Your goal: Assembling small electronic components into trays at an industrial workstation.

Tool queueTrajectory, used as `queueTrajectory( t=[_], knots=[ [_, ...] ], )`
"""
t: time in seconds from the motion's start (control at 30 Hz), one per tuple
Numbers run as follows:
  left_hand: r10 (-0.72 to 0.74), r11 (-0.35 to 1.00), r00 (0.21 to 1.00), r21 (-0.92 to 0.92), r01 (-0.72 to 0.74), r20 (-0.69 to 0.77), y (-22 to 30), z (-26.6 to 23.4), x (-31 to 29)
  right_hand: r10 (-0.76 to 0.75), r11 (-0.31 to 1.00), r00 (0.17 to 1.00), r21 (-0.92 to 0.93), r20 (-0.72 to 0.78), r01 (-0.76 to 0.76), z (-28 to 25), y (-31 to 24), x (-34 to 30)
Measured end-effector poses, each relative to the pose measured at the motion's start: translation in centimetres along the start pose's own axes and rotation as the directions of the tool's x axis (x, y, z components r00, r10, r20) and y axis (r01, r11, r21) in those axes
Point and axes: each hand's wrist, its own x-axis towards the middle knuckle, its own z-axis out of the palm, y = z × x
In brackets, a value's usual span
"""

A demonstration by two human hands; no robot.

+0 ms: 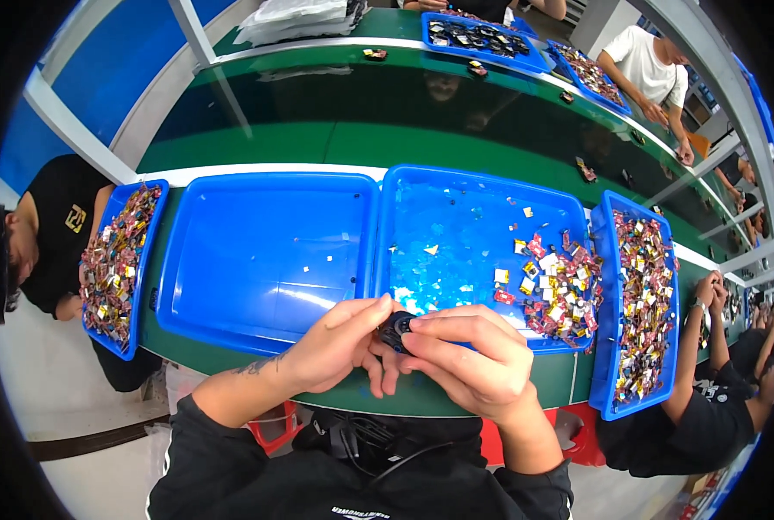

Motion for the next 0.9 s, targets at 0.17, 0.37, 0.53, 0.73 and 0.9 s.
queueTrajectory(
  t=[0.17, 0.37, 0.53, 0.73, 0.9],
  knots=[
    [-0.002, 0.997, 0.999, 0.078, 0.0, 0.032, -0.3, 0.0, 0.6, 0.136, 0.988, 0.989, 0.085, -0.061, -0.13, -0.2, 0.1, -1.0],
    [0.026, 1.0, 0.996, 0.004, -0.025, -0.081, -0.6, -0.3, 0.0, 0.028, 0.994, 0.999, 0.105, -0.02, -0.025, 1.1, 0.7, -1.3],
    [0.06, 0.992, 0.994, 0.12, -0.049, -0.091, -2.0, -0.4, 0.2, -0.095, 0.995, 0.995, -0.006, -0.023, 0.095, 1.2, -0.1, -2.3],
    [0.53, 0.652, 0.841, 0.687, -0.321, -0.11, -2.2, 0.5, -0.1, 0.337, 0.911, 0.939, 0.271, -0.061, -0.31, 0.4, -0.7, -2.7],
    [0.57, 0.556, 0.822, 0.73, -0.398, 0.014, -2.4, 1.0, 0.6, 0.604, 0.718, 0.794, 0.48, -0.072, -0.504, 0.8, -1.6, -4.0]
  ],
)
